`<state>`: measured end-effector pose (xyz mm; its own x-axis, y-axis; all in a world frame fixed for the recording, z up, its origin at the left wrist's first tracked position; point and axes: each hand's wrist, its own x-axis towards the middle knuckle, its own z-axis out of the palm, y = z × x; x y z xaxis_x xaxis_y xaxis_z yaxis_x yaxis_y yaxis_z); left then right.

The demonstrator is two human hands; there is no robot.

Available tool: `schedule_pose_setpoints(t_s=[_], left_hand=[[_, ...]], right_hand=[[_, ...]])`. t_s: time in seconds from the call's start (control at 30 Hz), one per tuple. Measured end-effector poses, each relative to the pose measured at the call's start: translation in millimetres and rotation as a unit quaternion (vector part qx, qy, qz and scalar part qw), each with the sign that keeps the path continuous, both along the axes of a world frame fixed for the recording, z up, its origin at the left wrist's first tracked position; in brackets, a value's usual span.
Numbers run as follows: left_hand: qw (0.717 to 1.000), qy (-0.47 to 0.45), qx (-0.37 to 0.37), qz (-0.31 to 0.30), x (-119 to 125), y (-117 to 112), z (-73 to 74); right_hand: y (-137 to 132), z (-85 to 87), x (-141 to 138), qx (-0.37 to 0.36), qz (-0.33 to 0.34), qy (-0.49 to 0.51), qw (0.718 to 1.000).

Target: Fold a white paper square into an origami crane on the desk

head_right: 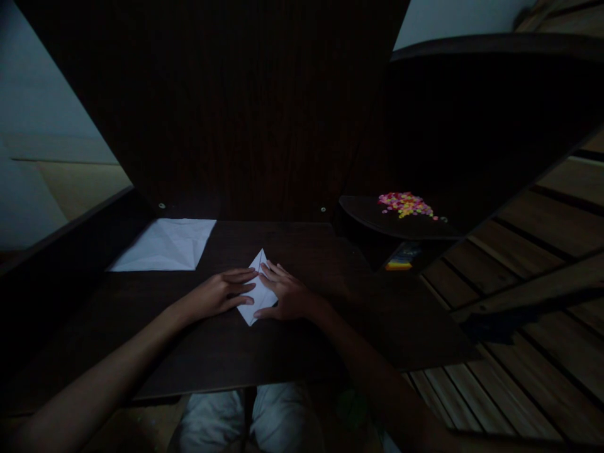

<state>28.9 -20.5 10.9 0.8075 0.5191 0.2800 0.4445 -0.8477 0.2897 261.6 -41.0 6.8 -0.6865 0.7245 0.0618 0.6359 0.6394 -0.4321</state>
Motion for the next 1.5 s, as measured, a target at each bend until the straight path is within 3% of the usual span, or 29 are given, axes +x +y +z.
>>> schedule_pose_setpoints(t_s=[0.13,0.4,1.13,1.5], left_hand=[[1.000,0.008,0.011,0.024,-0.7,0.4,-1.1],[0.997,0.052,-0.047,0.022,-1.6,-2.3,4.6],[0.990,0.083,-0.098,0.060,2.9,-5.5,8.6],[0.989,0.066,-0.118,0.064,3.1,-4.9,11.7]], right_hand=[[3.7,-4.3,2.2,0.010,-0.024,0.038,0.999],[5.4,-10.6,-1.1,-0.035,-0.060,0.058,0.996],[6.6,-13.7,-3.6,-0.057,-0.049,0.046,0.996],[4.2,-2.8,-4.2,-0.076,-0.047,0.034,0.995]])
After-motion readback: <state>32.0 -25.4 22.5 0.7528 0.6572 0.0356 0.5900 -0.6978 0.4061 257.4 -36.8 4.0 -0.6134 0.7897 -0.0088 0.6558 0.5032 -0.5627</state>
